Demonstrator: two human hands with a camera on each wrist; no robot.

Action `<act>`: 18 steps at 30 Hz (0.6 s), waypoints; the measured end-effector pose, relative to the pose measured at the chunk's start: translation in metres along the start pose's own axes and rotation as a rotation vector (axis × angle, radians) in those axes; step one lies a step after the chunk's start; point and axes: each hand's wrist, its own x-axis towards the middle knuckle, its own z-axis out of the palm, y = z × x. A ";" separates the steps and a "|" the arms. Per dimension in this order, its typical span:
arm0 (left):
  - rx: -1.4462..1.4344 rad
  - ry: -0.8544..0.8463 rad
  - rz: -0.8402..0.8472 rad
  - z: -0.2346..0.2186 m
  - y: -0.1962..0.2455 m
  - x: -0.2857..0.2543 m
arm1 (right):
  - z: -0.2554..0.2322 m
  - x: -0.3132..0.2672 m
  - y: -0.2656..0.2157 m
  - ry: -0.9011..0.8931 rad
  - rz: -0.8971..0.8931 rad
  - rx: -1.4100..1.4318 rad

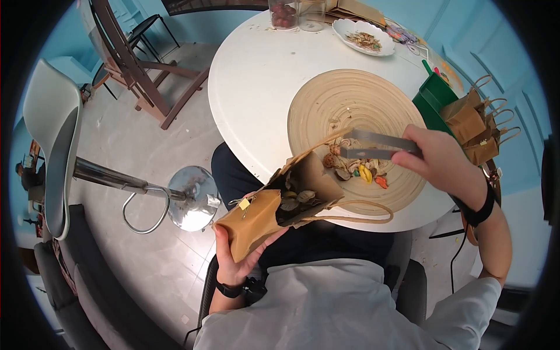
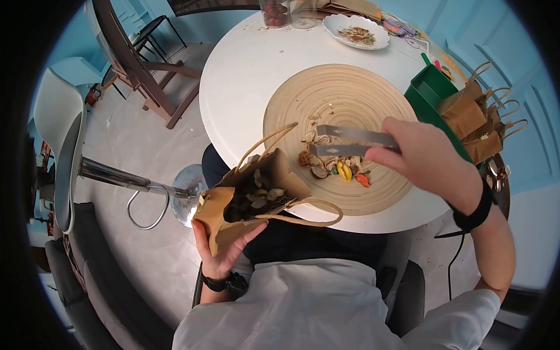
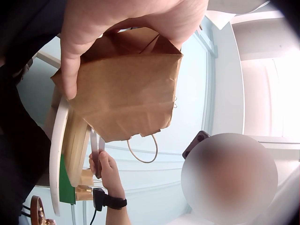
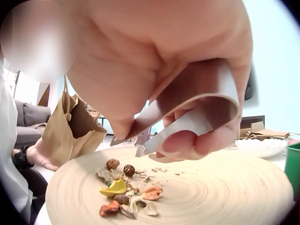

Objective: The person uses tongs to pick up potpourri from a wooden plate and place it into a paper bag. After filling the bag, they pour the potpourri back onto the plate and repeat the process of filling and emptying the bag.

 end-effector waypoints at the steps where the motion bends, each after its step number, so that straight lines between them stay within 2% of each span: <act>1: -0.017 0.001 -0.009 0.000 0.000 0.000 | 0.004 -0.003 0.000 0.008 -0.041 -0.062; 2: -0.016 0.000 -0.009 0.001 0.000 0.000 | 0.008 -0.003 -0.002 0.019 -0.071 -0.156; 8: -0.020 0.012 -0.013 0.001 0.001 -0.001 | 0.021 0.001 0.004 0.075 -0.171 -0.189; 12: -0.018 0.016 -0.013 0.002 0.001 -0.001 | 0.010 -0.003 0.003 0.099 -0.132 -0.203; 14: -0.017 0.012 -0.012 0.002 0.002 -0.001 | -0.004 -0.006 0.002 0.064 -0.068 -0.059; 15: -0.015 0.016 -0.010 0.003 0.002 -0.001 | -0.011 -0.008 -0.001 0.061 -0.070 -0.060; 17: -0.011 0.021 -0.009 0.003 0.001 -0.001 | -0.022 -0.012 -0.012 -0.056 -0.080 0.171; 18: -0.019 0.020 -0.009 0.003 0.001 -0.001 | -0.024 -0.014 -0.019 -0.056 -0.079 0.172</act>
